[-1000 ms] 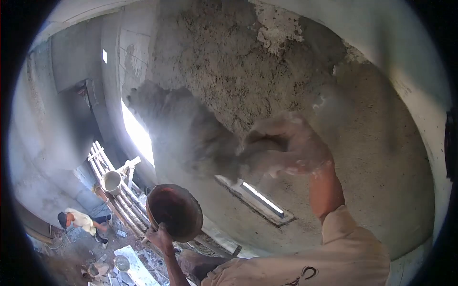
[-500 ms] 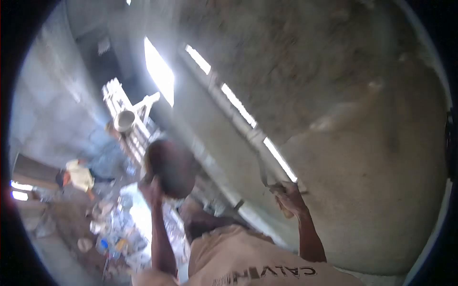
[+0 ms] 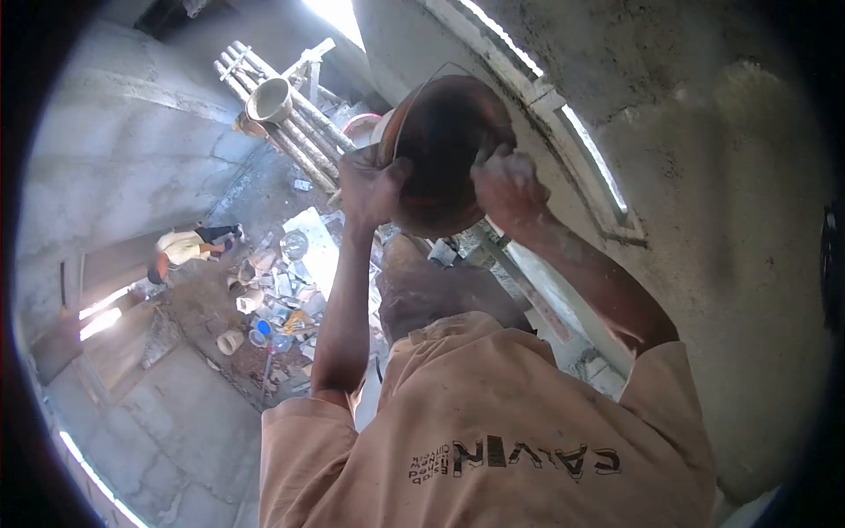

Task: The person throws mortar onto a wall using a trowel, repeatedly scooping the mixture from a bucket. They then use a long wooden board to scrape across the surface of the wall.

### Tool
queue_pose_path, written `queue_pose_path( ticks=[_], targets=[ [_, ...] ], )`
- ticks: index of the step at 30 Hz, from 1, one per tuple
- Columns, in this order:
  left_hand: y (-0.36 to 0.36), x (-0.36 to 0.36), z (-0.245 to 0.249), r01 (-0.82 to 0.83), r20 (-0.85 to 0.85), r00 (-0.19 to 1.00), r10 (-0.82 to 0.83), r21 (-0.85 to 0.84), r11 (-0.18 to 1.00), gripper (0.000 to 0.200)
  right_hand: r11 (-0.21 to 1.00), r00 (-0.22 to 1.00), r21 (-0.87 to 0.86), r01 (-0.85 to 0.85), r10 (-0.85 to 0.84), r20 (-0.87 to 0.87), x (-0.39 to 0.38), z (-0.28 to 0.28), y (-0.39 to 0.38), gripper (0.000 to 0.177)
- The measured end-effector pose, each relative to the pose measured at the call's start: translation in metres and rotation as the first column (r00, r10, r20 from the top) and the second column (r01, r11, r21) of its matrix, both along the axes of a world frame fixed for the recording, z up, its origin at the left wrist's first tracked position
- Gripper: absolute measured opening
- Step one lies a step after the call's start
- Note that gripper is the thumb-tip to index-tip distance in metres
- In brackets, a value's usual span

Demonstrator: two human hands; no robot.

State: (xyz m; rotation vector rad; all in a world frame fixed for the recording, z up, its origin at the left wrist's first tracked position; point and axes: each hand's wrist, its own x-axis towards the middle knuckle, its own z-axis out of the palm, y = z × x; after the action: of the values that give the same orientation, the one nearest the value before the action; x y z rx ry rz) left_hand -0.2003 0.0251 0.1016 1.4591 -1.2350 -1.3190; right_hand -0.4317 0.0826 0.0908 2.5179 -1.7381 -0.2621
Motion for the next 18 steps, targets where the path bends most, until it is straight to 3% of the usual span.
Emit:
queue_pose_path(
  ticks=[2, 3, 4, 5, 6, 8, 10, 13, 16, 18],
  targets=[
    [-0.013, 0.0, 0.009, 0.029, 0.01, 1.0, -0.028, -0.045, 0.999, 0.023, 0.939, 0.996, 0.345, -0.018, -0.014, 0.09, 0.002, 0.004, -0.004, 0.02],
    [-0.019, 0.0, 0.02, 0.041, 0.039, 0.998, -0.039, -0.059, 0.997, 0.023, 0.935, 0.992, 0.347, 0.068, -0.1, 0.077, 0.004, 0.025, -0.008, 0.022],
    [-0.019, 0.001, 0.026, 0.051, 0.064, 0.997, -0.047, -0.063, 0.997, 0.022, 0.997, 0.988, 0.032, -0.075, 0.069, 0.141, -0.002, 0.023, -0.008, 0.021],
    [-0.015, 0.001, 0.028, 0.06, 0.034, 0.998, -0.059, -0.054, 0.997, 0.019, 0.94, 0.959, -0.286, -0.188, 0.238, 0.153, -0.012, 0.021, -0.008, 0.02],
    [-0.016, -0.002, 0.031, 0.069, 0.005, 0.998, -0.069, -0.059, 0.996, 0.015, 0.99, 0.969, -0.121, -0.073, 0.099, 0.225, -0.008, 0.018, -0.016, 0.02],
    [-0.022, 0.001, 0.034, 0.07, -0.045, 0.996, -0.073, -0.065, 0.995, 0.012, 0.965, 0.937, 0.186, 0.187, -0.232, 0.262, 0.0, 0.012, -0.031, 0.022],
    [-0.029, 0.003, 0.028, 0.061, -0.111, 0.992, -0.067, -0.053, 0.997, 0.014, 0.953, 0.984, 0.252, -0.166, 0.142, 0.11, -0.011, 0.021, -0.015, 0.023],
    [-0.028, 0.002, 0.017, 0.089, -0.184, 0.979, -0.093, -0.029, 0.996, 0.018, 0.997, 0.962, -0.025, 0.072, -0.063, 0.265, -0.017, 0.027, -0.035, 0.017],
    [-0.029, 0.0, 0.023, 0.09, -0.18, 0.979, -0.095, -0.039, 0.995, 0.019, 0.995, 0.993, 0.075, -0.065, 0.057, 0.105, 0.001, 0.023, -0.027, 0.016],
    [-0.031, 0.002, 0.02, 0.084, -0.194, 0.977, -0.091, -0.043, 0.996, 0.02, 0.988, 0.983, 0.09, -0.128, 0.115, 0.144, -0.01, 0.031, -0.03, 0.025]
  ],
)
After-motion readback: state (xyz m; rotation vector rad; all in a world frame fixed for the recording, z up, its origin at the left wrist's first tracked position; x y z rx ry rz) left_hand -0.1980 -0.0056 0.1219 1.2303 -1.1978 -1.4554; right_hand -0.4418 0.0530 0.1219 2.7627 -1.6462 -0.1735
